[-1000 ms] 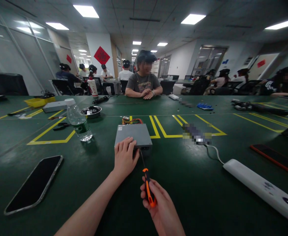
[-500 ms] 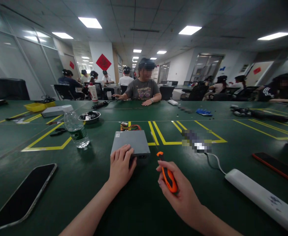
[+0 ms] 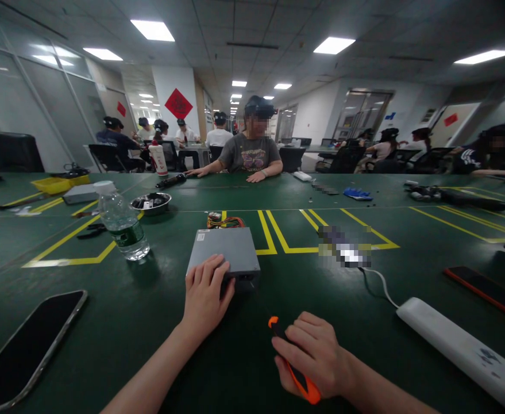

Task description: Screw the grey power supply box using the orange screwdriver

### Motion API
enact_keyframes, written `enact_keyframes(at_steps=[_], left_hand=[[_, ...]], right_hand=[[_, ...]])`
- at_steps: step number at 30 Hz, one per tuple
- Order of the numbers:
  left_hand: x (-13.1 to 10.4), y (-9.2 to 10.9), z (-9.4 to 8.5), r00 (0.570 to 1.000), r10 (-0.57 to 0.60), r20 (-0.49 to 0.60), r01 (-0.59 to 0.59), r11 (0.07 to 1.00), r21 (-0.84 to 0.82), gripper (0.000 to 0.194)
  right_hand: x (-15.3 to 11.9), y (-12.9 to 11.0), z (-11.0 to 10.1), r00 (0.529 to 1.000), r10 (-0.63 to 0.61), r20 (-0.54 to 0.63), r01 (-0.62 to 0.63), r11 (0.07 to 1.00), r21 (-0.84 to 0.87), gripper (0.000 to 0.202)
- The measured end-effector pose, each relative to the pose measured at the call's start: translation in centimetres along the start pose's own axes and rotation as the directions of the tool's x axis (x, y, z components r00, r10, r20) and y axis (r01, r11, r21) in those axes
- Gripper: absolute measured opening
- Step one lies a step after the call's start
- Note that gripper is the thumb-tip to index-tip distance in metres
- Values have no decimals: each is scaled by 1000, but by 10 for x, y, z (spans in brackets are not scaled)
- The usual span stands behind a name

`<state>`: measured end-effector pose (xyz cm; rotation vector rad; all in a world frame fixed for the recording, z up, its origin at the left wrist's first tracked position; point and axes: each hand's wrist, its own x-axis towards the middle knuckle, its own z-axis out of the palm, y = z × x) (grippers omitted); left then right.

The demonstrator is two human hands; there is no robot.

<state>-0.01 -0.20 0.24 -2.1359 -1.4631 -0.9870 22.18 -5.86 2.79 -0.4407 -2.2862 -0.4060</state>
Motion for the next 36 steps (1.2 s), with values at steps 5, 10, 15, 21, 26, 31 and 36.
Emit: enact_keyframes(at_steps=[5,10,15,21,26,31,36], left_hand=[[0,0,0,1000,-6,-4,6,1000,4,27],[0,0,-1,1000,1,3,-1,1000,10,26],[1,1,-2,1000,-4,-3,4,1000,6,26],[1,1,-1,1000,11,-22,-10,1000,10,26],[0,0,0,1000,9,-17,-8,1000,28,26],[0,-1,1,1000,9,-21,-8,1000,25,26],[0,-2,2,999,18,-35,-18,1000,21,26]], right_hand=[[-4,6,-1,999,52,12,-52,999,-18,12],[-3,4,1,997,70,12,-69,997,-34,10],[2,-1,-2,996,90,14,-88,988,-127,12],[1,-10,3,993,-46,111,56,995,-85,7],[-3,-18,13,980,37,197,-38,999,3,30],[-1,-20,10,929,103,356,-139,987,77,45],[1,-18,6,927,47,372,-71,996,50,33]])
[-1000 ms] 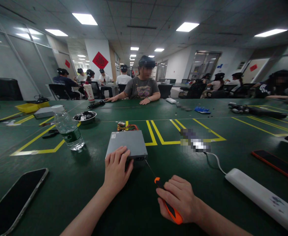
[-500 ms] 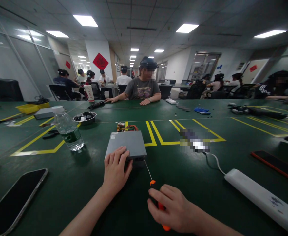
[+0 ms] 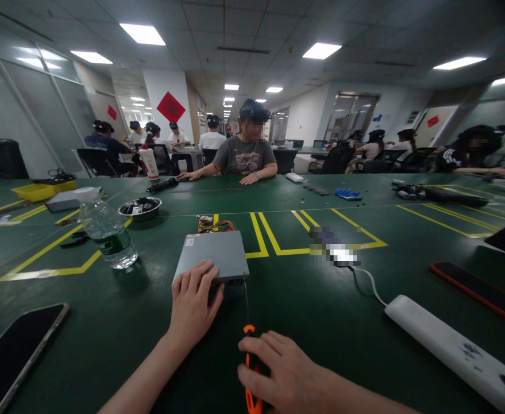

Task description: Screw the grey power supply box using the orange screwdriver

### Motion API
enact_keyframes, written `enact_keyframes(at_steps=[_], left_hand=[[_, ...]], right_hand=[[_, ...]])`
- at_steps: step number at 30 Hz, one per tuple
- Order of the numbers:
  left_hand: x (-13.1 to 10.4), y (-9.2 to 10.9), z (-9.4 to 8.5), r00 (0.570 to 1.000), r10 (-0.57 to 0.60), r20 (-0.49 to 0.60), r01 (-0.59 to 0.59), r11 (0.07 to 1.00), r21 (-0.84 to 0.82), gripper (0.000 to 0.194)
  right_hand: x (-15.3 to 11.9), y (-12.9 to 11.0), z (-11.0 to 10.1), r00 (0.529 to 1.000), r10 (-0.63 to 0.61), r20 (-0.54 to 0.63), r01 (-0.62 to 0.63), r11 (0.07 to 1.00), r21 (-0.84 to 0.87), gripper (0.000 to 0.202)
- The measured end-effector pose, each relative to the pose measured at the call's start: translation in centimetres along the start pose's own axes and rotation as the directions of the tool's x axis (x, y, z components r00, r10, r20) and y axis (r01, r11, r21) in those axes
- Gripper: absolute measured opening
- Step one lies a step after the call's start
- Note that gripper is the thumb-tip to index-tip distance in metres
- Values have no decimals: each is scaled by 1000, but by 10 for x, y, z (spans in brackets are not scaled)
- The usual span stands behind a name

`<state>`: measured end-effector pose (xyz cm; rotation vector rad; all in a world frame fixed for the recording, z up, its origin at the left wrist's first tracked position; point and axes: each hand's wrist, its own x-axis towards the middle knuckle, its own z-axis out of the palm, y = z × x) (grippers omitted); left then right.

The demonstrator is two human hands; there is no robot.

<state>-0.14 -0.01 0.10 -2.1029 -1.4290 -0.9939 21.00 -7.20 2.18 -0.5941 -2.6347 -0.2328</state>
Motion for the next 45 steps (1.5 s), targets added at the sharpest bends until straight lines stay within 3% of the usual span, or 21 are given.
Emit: enact_keyframes(at_steps=[6,11,16,23,28,32,36,40,45], left_hand=[[1,2,-2,1000,13,3,-13,1000,14,26],[1,3,-3,1000,4,8,-4,1000,16,25],[2,3,-5,1000,6,11,-7,1000,5,25],[2,3,-4,1000,-2,4,2,1000,-13,26],[1,1,-2,1000,-2,7,2,1000,-26,26],[0,1,-2,1000,-13,25,13,1000,-22,26],[1,2,-4,998,-29,47,30,999,-23,26],[1,3,-6,998,-25,49,26,999,-24,26],[2,4,-6,997,-38,62,40,999,-25,25]], right_hand=[[-4,4,-2,998,-41,-49,44,998,43,25],[-6,8,3,993,-67,-96,78,990,117,38],[-2,-1,0,984,-108,-140,121,989,89,28],[0,0,2,991,-132,39,128,988,82,32],[-6,4,8,976,-184,-118,185,983,1,23],[-11,3,9,968,-158,-197,160,987,-7,14],[-9,2,0,992,-92,-88,94,995,23,22],[-4,2,-7,994,-110,-19,111,993,49,28],[-10,4,7,975,-113,-192,134,986,97,17]])
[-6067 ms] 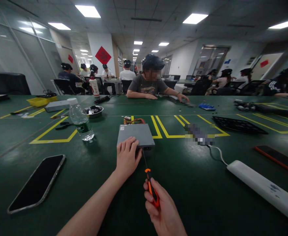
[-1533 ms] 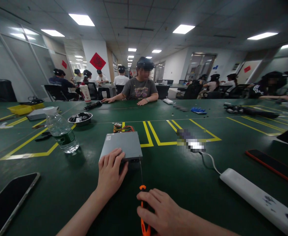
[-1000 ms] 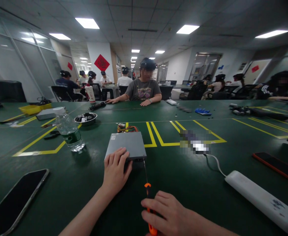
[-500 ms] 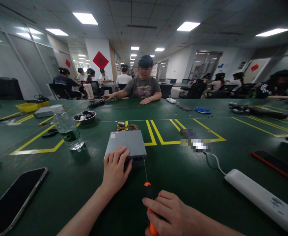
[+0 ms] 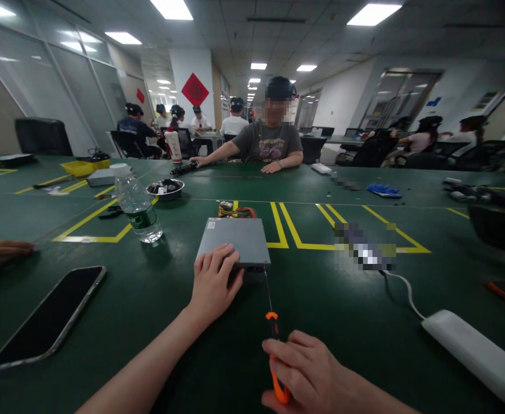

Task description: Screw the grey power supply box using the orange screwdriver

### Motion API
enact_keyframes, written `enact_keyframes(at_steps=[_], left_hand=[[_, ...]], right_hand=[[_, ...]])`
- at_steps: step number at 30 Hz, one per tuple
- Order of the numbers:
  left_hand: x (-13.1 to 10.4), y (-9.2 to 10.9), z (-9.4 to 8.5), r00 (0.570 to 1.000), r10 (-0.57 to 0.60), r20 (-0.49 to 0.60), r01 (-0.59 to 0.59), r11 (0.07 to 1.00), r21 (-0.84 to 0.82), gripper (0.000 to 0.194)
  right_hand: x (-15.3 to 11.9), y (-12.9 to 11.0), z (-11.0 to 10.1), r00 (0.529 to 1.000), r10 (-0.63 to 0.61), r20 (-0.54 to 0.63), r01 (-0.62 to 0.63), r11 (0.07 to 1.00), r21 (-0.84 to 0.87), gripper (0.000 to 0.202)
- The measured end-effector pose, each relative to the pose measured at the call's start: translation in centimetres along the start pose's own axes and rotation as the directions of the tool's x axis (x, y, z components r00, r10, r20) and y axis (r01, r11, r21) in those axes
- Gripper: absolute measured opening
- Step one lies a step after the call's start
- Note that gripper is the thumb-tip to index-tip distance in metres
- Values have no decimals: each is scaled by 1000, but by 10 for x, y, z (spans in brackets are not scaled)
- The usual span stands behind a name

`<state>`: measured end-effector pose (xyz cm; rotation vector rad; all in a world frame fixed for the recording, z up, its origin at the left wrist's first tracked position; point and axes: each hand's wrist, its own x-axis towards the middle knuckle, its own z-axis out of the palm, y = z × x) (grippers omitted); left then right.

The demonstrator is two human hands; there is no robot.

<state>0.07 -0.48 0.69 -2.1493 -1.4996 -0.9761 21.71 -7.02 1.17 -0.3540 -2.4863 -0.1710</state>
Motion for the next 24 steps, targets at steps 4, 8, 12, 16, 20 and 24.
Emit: enact_keyframes(at_steps=[4,8,12,16,20,24], left_hand=[[0,0,1,1000,-18,3,18,1000,-8,25],[1,0,1,1000,-13,1,13,1000,-6,25],[0,0,0,1000,-16,8,16,1000,-8,25],[-1,0,-1,1000,-12,5,12,1000,-7,25],[0,0,0,1000,-15,3,16,1000,-16,25],[0,1,0,1000,-19,5,19,1000,-22,25]], right_hand=[[-3,0,2,997,71,-24,-71,997,38,24],[4,-2,-7,989,61,135,-62,998,6,28],[5,-3,-8,996,14,87,-12,1000,-26,28],[1,-2,-2,999,23,-36,-23,1000,-9,31],[1,-4,-6,990,93,103,-94,996,4,32],[5,-5,-10,993,42,114,-37,998,-45,27]])
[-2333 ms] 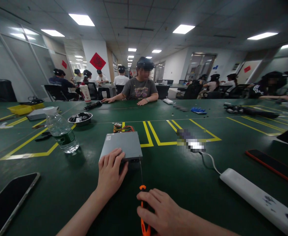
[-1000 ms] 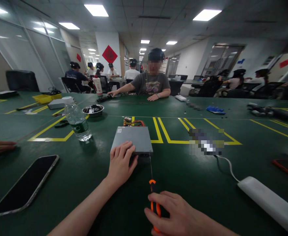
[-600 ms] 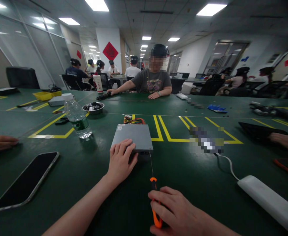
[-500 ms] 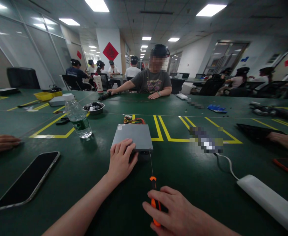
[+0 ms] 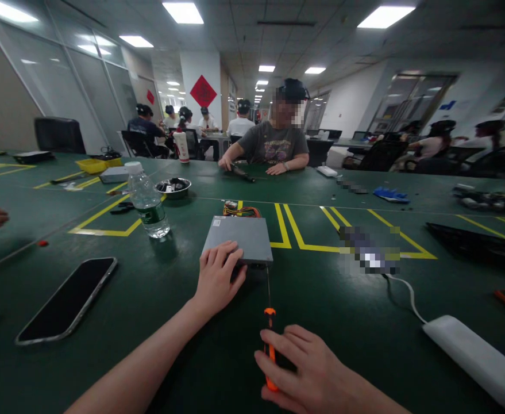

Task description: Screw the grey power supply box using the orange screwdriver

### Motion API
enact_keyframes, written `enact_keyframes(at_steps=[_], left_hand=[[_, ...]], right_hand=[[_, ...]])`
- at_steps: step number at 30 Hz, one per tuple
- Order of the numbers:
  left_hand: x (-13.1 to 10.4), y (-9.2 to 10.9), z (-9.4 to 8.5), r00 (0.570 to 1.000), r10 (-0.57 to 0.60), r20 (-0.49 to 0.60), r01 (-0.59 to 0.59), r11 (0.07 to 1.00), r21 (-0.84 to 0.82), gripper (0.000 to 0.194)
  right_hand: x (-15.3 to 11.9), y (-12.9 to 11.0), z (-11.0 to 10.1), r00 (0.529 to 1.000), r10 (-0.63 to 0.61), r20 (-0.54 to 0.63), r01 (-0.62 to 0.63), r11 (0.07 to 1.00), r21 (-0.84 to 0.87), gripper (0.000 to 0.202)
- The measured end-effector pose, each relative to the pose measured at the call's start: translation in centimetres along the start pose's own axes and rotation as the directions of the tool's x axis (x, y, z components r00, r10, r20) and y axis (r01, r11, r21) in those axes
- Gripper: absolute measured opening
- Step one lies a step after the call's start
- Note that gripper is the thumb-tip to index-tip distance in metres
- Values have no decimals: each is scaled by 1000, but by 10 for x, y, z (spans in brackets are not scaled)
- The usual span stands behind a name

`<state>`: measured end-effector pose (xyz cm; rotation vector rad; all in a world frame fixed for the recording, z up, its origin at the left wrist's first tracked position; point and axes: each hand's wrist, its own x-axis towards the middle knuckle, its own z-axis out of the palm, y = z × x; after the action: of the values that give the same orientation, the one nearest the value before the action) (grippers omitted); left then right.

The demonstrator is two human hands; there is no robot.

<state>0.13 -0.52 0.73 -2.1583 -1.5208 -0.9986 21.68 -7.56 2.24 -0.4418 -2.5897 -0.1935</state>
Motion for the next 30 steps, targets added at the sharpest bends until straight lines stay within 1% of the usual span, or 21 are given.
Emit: enact_keyframes(at_steps=[4,6,8,11,13,14,17,19,21,24,26,28,30], left_hand=[[0,0,0,1000,-11,-5,11,1000,-15,24],[0,1,0,1000,-16,-5,16,1000,-20,23],[0,1,-1,1000,-18,-6,18,1000,-21,23],[1,0,-1,1000,-20,-6,20,999,-25,23],[1,0,-1,1000,-22,-1,22,999,-29,23],[1,0,-2,1000,-25,1,25,999,-30,23],[1,0,-2,999,-33,8,34,999,-29,23],[1,0,-2,999,-33,10,34,999,-29,23],[1,0,-2,999,-33,12,33,999,-29,23],[1,0,-2,999,-33,17,34,999,-31,23],[1,1,-2,999,-31,19,32,999,-33,24],[1,1,-2,999,-29,17,30,999,-30,24],[1,1,-2,999,-28,15,28,999,-24,23]], right_hand=[[-1,1,6,990,-39,-134,39,999,-8,24],[-4,2,9,984,-38,-172,39,999,3,25],[-6,2,9,989,-5,-146,6,1000,12,29],[-5,1,5,999,32,-4,-32,999,17,29],[-4,0,4,999,19,43,-20,1000,7,28],[-3,0,6,1000,9,29,-9,1000,0,28],[-5,1,12,996,-2,-92,3,1000,8,25],[-7,1,15,989,12,-146,-6,999,40,28],[-8,1,14,990,36,-139,-28,998,64,31],[-4,-2,7,998,52,-29,-50,997,50,33],[-1,-3,5,999,33,25,-34,999,21,31],[1,-2,5,1000,4,-8,-4,1000,5,28],[0,0,8,996,-17,-93,18,1000,8,28]])
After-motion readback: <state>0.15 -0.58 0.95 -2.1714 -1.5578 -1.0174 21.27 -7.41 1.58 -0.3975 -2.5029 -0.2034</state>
